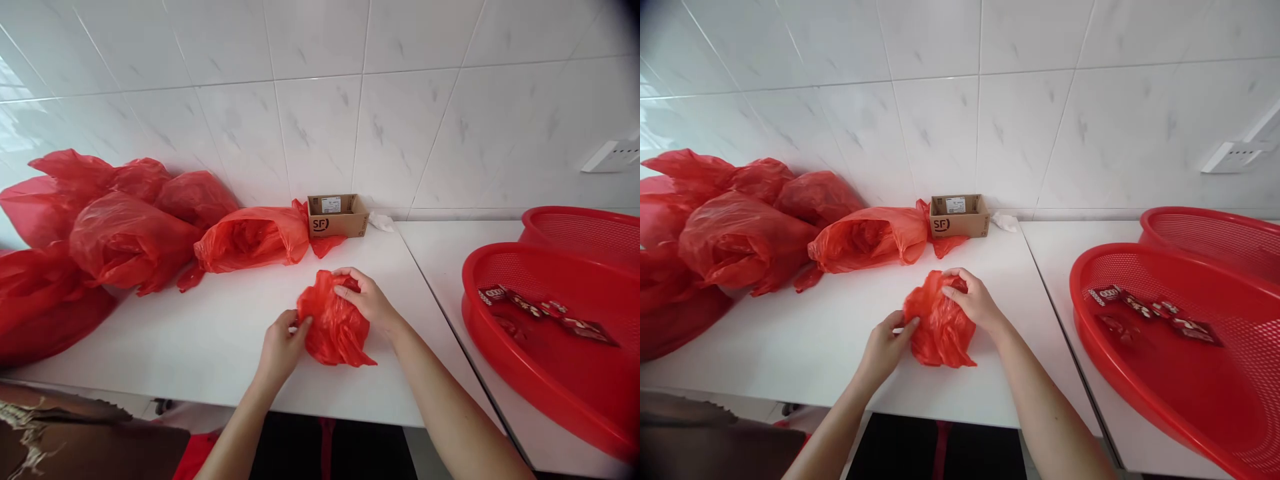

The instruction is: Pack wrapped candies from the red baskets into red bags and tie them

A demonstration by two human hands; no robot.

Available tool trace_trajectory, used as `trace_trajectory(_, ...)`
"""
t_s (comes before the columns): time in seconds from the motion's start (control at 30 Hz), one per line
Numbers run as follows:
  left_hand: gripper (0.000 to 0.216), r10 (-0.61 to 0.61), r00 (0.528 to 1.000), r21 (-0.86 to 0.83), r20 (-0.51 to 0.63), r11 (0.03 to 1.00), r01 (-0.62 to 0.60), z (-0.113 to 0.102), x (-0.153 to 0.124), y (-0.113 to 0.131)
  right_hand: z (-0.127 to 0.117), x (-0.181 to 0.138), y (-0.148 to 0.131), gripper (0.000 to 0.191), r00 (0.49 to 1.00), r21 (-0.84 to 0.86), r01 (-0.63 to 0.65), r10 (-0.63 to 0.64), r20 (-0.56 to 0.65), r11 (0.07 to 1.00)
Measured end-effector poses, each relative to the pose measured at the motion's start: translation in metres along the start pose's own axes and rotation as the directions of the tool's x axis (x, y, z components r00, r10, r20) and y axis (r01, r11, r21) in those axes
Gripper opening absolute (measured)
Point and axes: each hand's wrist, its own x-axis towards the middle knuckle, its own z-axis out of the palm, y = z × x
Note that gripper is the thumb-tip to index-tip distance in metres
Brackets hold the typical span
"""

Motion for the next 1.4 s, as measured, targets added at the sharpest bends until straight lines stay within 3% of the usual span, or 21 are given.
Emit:
trace_trajectory(0.07, 0.031, -0.035, 0.999, -0.103, -0.026, 0.994, 0.032, -0.010, 0.007, -0.001, -0.009, 0.002, -0.002, 0.029, 0.988, 0.098, 0.006, 0.009, -0.156, 0.995)
trace_trajectory(0.17, 0.033, -0.087, 0.996, -0.293, -0.026, 0.953, 0.076, -0.028, 0.010, 0.000, -0.022, 0.006, -0.004, 0.035, 0.929, 0.269, 0.023, 0.079, -0.361, 0.963)
trace_trajectory(0.33, 0.030, -0.206, 0.979, -0.482, -0.005, 0.858, 0.178, -0.043, 0.004, -0.003, -0.026, 0.008, -0.007, 0.040, 0.901, 0.388, 0.020, 0.152, -0.407, 0.922)
trace_trajectory(0.47, 0.025, -0.275, 0.961, -0.489, 0.040, 0.833, 0.259, -0.043, 0.002, -0.007, -0.025, 0.008, -0.007, 0.041, 0.889, 0.369, -0.003, 0.172, -0.425, 0.929)
trace_trajectory(0.53, 0.024, -0.273, 0.962, -0.473, 0.001, 0.848, 0.241, -0.046, 0.004, -0.008, -0.027, 0.009, -0.005, 0.041, 0.883, 0.350, -0.016, 0.177, -0.434, 0.937)
trace_trajectory(0.63, 0.023, -0.225, 0.962, -0.409, -0.156, 0.901, 0.144, -0.053, 0.004, -0.007, -0.030, 0.011, -0.001, 0.039, 0.868, 0.316, -0.018, 0.172, -0.466, 0.949)
trace_trajectory(0.77, 0.023, -0.051, 0.916, -0.189, -0.398, 0.982, -0.027, -0.045, -0.012, -0.003, -0.032, 0.013, 0.007, 0.036, 0.848, 0.265, -0.010, 0.149, -0.509, 0.964)
trace_trajectory(0.83, 0.023, 0.151, 0.927, 0.105, -0.344, 0.987, -0.122, -0.029, -0.024, -0.004, -0.030, 0.013, 0.009, 0.035, 0.854, 0.236, -0.012, 0.133, -0.503, 0.972)
trace_trajectory(0.9, 0.029, 0.320, 0.934, 0.449, -0.156, 0.866, -0.222, -0.012, -0.030, -0.007, -0.027, 0.012, 0.011, 0.035, 0.862, 0.206, -0.016, 0.118, -0.494, 0.978)
trace_trajectory(0.97, 0.038, 0.346, 0.938, 0.634, -0.022, 0.730, -0.255, -0.003, -0.027, -0.011, -0.025, 0.013, 0.013, 0.035, 0.864, 0.172, -0.026, 0.109, -0.491, 0.985)
trace_trajectory(1.1, 0.023, 0.233, 0.972, 0.615, -0.036, 0.772, -0.162, -0.015, -0.005, -0.010, -0.034, 0.016, 0.023, 0.034, 0.845, 0.080, -0.057, 0.091, -0.527, 0.995)
trace_trajectory(1.23, 0.023, 0.172, 0.981, 0.542, -0.088, 0.834, -0.098, -0.040, 0.004, 0.001, -0.050, 0.017, 0.026, 0.029, 0.771, -0.061, -0.084, 0.026, -0.636, 0.995)
trace_trajectory(1.33, 0.021, 0.187, 0.970, 0.506, -0.156, 0.859, -0.084, -0.047, 0.000, 0.010, -0.043, 0.012, 0.015, 0.025, 0.711, -0.204, -0.074, -0.091, -0.697, 0.976)
trace_trajectory(1.4, 0.020, 0.187, 0.965, 0.493, -0.182, 0.867, -0.074, -0.046, -0.003, 0.015, -0.022, 0.004, 0.004, 0.023, 0.705, -0.386, 0.026, -0.291, -0.646, 0.922)
